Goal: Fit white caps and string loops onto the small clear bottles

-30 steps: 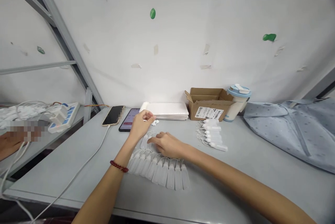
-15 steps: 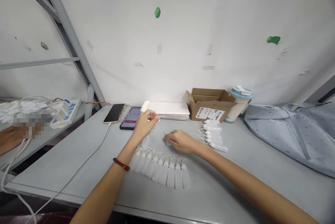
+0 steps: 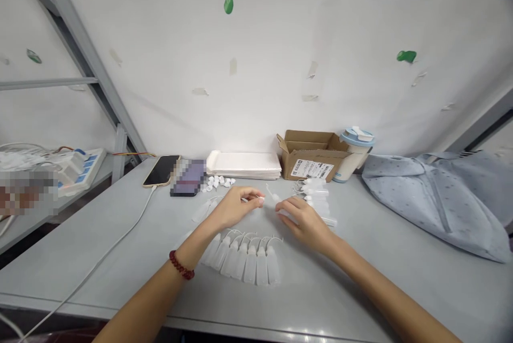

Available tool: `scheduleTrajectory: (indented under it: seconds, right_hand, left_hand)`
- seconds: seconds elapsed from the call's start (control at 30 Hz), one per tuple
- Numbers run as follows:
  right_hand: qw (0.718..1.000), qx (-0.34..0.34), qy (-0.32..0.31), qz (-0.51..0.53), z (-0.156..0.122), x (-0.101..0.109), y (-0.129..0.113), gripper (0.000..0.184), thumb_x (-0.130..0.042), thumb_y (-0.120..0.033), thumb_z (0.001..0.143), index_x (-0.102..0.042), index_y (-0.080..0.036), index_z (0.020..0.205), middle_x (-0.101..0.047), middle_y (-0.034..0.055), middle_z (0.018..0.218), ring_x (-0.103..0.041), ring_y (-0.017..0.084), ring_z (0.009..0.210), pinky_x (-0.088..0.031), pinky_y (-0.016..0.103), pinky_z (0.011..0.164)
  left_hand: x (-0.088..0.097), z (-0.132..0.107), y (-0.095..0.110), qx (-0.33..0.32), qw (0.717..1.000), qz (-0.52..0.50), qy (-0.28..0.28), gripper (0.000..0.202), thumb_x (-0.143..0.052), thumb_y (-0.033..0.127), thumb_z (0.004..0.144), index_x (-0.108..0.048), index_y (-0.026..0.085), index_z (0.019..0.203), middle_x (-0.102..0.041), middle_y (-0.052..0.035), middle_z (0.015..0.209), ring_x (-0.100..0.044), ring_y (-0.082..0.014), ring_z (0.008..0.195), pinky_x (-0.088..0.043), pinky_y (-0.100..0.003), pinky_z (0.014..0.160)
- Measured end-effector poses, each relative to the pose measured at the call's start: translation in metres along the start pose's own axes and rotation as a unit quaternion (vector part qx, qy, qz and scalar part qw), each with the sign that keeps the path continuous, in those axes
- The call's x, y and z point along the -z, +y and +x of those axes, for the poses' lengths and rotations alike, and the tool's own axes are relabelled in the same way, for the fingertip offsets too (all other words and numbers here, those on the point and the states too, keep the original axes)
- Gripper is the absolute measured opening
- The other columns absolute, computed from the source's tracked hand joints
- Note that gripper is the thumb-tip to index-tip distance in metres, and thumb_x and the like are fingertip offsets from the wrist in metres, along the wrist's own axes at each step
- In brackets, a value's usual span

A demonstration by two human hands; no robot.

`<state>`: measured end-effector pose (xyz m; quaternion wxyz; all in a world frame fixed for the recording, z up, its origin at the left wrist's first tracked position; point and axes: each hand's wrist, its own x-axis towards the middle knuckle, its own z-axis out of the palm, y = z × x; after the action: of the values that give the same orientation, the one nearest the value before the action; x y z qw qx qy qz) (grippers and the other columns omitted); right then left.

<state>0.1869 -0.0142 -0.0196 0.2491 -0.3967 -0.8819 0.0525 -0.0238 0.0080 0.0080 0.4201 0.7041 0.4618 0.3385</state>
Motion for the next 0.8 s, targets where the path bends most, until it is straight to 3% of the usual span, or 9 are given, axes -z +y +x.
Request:
scheduleTrajectory:
  seconds: [0.1,0.17,0.3,0.47,0.57,0.8]
  right_hand:
    - [0.999,0.010,0.029,0.020,0.000,-0.002,-0.009,0.015,-0.042,-0.015,0.089,-0.055,-0.020,0.093,-0.062,0.0072,0.087,-0.054,0.020,0.080,-0.042,0.031,0.070]
    - [0.999,0.019,0.039,0.032,-0.001,-0.002,-0.015,0.015,-0.041,-0.013,0.088,-0.054,-0.020,0.091,-0.062,0.0070,0.086,-0.053,0.020,0.079,-0.041,0.031,0.069]
    - [0.996,0.019,0.050,0.071,-0.003,-0.001,-0.021,0.014,-0.039,-0.012,0.088,-0.051,-0.020,0.088,-0.060,0.0065,0.083,-0.053,0.019,0.077,-0.039,0.031,0.068]
    - [0.981,-0.027,0.044,0.186,-0.003,0.006,-0.025,0.011,-0.041,-0.014,0.087,-0.049,-0.021,0.085,-0.057,0.0033,0.079,-0.051,0.017,0.074,-0.039,0.030,0.067]
    - [0.957,-0.087,0.020,0.277,-0.003,0.010,-0.027,0.010,-0.040,-0.018,0.088,-0.048,-0.021,0.082,-0.054,0.0006,0.075,-0.049,0.016,0.071,-0.037,0.028,0.066]
    - [0.862,-0.167,0.003,0.478,0.002,0.013,-0.028,0.008,-0.039,-0.023,0.087,-0.041,-0.022,0.079,-0.048,-0.0032,0.066,-0.043,0.014,0.067,-0.032,0.028,0.067]
  left_hand:
    - [-0.006,-0.002,0.003,0.028,0.998,-0.046,-0.029,0.022,-0.060,0.032,0.074,-0.067,0.018,0.090,-0.071,-0.0057,0.086,-0.064,-0.0209,0.087,-0.047,-0.030,0.077]
    - [-0.007,-0.002,0.003,0.043,0.996,-0.079,-0.013,0.024,-0.061,0.033,0.074,-0.066,0.017,0.090,-0.071,-0.0068,0.086,-0.064,-0.0208,0.086,-0.047,-0.029,0.073]
    - [-0.005,-0.002,0.004,0.025,0.993,-0.116,0.010,0.026,-0.061,0.035,0.074,-0.066,0.016,0.090,-0.068,-0.0075,0.092,-0.061,-0.0188,0.085,-0.045,-0.027,0.069]
    - [-0.004,-0.003,0.005,-0.003,0.994,-0.100,-0.037,0.024,-0.060,0.036,0.078,-0.067,0.016,0.090,-0.065,-0.0063,0.100,-0.057,-0.0161,0.083,-0.044,-0.027,0.072]
    - [-0.006,-0.004,0.005,-0.014,0.994,-0.095,-0.051,0.024,-0.058,0.037,0.079,-0.067,0.016,0.088,-0.064,-0.0059,0.100,-0.056,-0.0161,0.083,-0.043,-0.027,0.072]
    - [-0.008,-0.006,0.005,-0.003,0.989,-0.114,-0.090,0.023,-0.058,0.036,0.079,-0.066,0.014,0.080,-0.060,-0.0022,0.072,-0.054,-0.0137,0.072,-0.042,-0.026,0.070]
